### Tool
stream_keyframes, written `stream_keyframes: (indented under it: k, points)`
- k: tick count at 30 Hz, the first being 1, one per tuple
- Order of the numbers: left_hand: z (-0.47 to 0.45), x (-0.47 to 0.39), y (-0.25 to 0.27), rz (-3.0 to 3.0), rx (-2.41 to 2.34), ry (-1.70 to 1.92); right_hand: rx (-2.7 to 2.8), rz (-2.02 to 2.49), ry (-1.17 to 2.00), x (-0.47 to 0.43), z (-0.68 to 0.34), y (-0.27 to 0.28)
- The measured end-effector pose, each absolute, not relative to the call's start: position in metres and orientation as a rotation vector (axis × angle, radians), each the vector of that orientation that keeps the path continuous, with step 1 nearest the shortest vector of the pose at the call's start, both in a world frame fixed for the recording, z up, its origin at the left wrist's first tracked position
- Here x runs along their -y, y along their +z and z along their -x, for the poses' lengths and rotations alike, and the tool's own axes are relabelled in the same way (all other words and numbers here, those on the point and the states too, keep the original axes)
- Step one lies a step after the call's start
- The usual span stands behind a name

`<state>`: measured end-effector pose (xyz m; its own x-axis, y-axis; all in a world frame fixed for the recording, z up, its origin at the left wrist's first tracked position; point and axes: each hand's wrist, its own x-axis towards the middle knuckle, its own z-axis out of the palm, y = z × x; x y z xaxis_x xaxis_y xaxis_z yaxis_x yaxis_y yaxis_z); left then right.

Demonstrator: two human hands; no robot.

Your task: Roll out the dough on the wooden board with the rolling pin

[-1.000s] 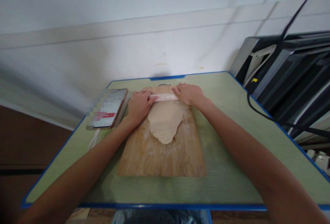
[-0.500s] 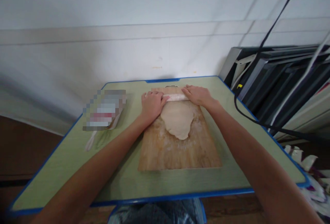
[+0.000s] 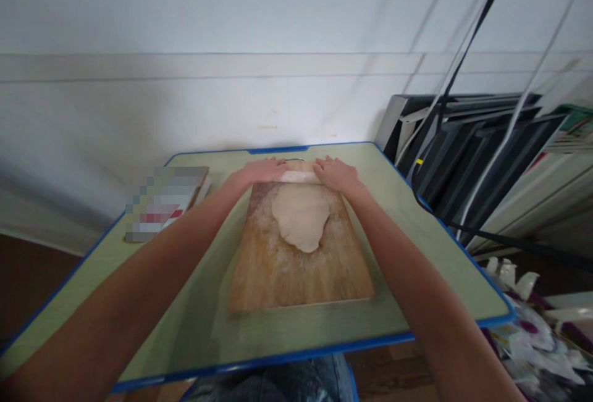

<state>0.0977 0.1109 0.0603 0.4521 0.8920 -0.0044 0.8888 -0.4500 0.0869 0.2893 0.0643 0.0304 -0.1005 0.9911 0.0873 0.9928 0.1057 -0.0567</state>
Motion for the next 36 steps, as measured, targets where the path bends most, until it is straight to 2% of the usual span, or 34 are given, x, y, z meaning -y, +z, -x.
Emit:
stream_keyframes:
  k: [8, 14, 21, 27, 36]
  points:
    - [-0.076, -0.057, 0.054, -2.835, -1.489, 0.027, 2.238, 1.950, -0.124, -0.003, -0.275, 0.037]
    - [-0.058, -0.006, 0.049, -2.962, -1.468, 0.113, 2.369, 1.615, -0.194, 0.008, -0.290, 0.029]
    - [-0.047, 0.031, 0.054, -2.856, -1.555, 0.097, 2.459, 1.319, -0.099, 0.009, -0.290, 0.042]
    - [-0.039, 0.048, 0.061, -2.821, -1.502, 0.033, 2.542, 1.402, 0.007, 0.016, -0.278, 0.044]
    - [-0.031, 0.035, 0.052, -2.890, -1.347, 0.193, 2.533, 1.477, 0.059, -0.008, -0.263, 0.034]
